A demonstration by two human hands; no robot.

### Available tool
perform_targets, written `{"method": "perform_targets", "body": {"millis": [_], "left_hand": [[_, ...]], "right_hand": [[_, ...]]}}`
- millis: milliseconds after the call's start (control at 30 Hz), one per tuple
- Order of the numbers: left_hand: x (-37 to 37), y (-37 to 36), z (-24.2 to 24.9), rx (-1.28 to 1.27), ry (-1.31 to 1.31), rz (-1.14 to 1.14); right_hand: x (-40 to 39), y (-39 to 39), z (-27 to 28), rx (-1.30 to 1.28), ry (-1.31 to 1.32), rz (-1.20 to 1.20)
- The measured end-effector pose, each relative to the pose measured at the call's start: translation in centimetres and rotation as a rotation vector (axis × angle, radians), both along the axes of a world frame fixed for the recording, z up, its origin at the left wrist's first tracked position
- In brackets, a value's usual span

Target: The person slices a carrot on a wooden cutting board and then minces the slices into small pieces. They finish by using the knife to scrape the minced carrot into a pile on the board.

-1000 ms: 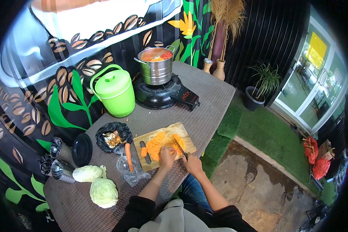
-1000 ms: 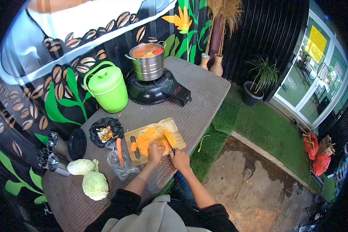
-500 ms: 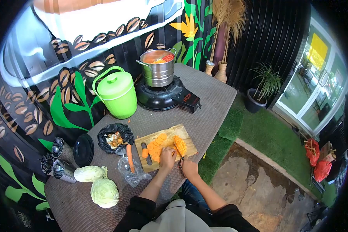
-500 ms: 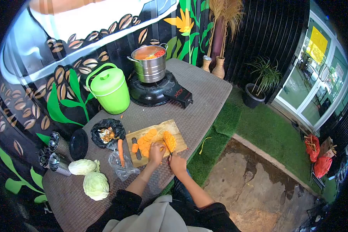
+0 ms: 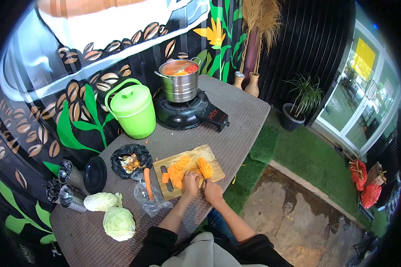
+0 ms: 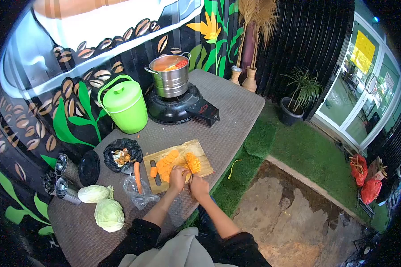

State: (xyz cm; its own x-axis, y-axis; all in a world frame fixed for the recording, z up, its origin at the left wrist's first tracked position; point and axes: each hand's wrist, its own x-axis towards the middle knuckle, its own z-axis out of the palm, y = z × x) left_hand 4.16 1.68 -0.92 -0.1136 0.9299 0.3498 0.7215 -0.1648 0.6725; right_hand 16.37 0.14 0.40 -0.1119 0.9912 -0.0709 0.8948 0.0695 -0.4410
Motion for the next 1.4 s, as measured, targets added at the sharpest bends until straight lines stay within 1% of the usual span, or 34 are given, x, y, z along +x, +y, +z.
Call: {"method": "perform_targets", "body": {"millis": [67,133,167,233,300,367,400,467,500,533,567,600,633,700,800,867,933,967,1033,1100,1133,1200,1233,1267,1300,1400], "left_hand": [[-0.1,0.1,0.2,0.0,-0.058,-0.025],[0.0,0.1,0.1,0.007,-0.057,-0.009],[-0.1,0.0,0.0,0.008,-0.055,0.011],[-0.3,-0.1,0.4,-0.02,-0.074,0.018],[0.0,-0.2,1.2,-0.048,-0.099,0.022],[0.0,-0.2,2.5,-0.142,-0.291,0.042],[0.0,-0.3,2.3,-0.149,-0.29,0.044],[-0.2,-0.1,2.1,-0.112,-0.231,0.002],[-0.1,-0.1,2.3,-0.111,-0.231,0.002],[0.0,-0.3,2.3,-0.107,-0.224,0.021],[0.0,-0.4,2.4,-0.103,-0.217,0.038],[0.0,-0.3,2.0,-0.102,-0.217,0.037],[0.0,-0.1,1.5,-0.08,-0.238,0.011],[0.0,0.1,1.4,-0.057,-0.26,-0.012],[-0.2,-0.5,1.7,-0.097,-0.288,0.003],[-0.3,-0.2,0.7,0.016,-0.406,-0.048],[-0.5,-0.2,0.7,0.054,-0.413,-0.043],[-0.7,-0.3,0.7,0.07,-0.439,-0.042],[-1.3,-0.3,0.9,0.085,-0.465,-0.043],[-2.0,-0.2,0.9,0.162,-0.372,-0.062],[-2.3,-0.1,0.9,0.161,-0.371,-0.062],[-2.9,0.0,1.1,0.155,-0.316,0.016],[-3.0,-0.1,1.3,0.153,-0.315,0.016],[-3.2,-0.3,1.5,0.127,-0.407,0.023],[-3.3,-0.5,1.5,0.102,-0.5,0.029],[-3.8,-0.9,1.3,0.092,-0.505,0.036]], "right_hand": [[0.6,0.9,0.7,0.016,0.001,0.004],[1.2,1.3,1.4,-0.055,-0.033,0.096],[0.8,0.7,1.4,-0.055,-0.032,0.099],[-0.5,-0.7,0.7,-0.037,-0.003,-0.029],[-0.8,-0.4,0.6,-0.039,0.004,-0.033],[-1.0,-0.3,0.6,-0.048,0.021,-0.033],[-0.8,-0.1,0.8,-0.055,0.021,-0.032],[-0.1,1.2,1.6,-0.088,0.02,0.054],[0.1,1.1,2.6,-0.14,-0.001,0.078],[-0.2,0.5,2.8,-0.141,-0.001,0.08],[-0.6,-0.5,2.6,-0.104,0.002,0.031],[-0.9,-1.1,2.2,-0.066,0.004,-0.019],[-1.1,-1.2,1.7,-0.063,0.003,-0.019],[-1.4,-1.0,1.2,-0.074,0.07,-0.079],[-0.2,0.4,1.5,-0.069,0.146,0.0],[0.8,1.4,0.6,-0.075,0.191,0.031],[1.5,1.4,1.0,-0.032,0.289,0.044],[1.8,1.1,1.1,-0.051,0.318,0.026],[1.7,0.1,1.2,-0.036,0.307,0.002],[1.3,-0.8,1.0,-0.023,0.297,-0.024],[1.1,-1.2,0.9,-0.034,0.288,0.007],[0.5,-1.7,1.0,-0.047,0.281,0.038],[0.1,-1.9,1.3,-0.093,0.257,0.065],[-0.1,-2.2,1.6,-0.139,0.232,0.092],[-0.3,-2.3,1.4,-0.081,0.202,0.103],[-0.1,-1.3,0.8,-0.069,0.168,0.038]]}}
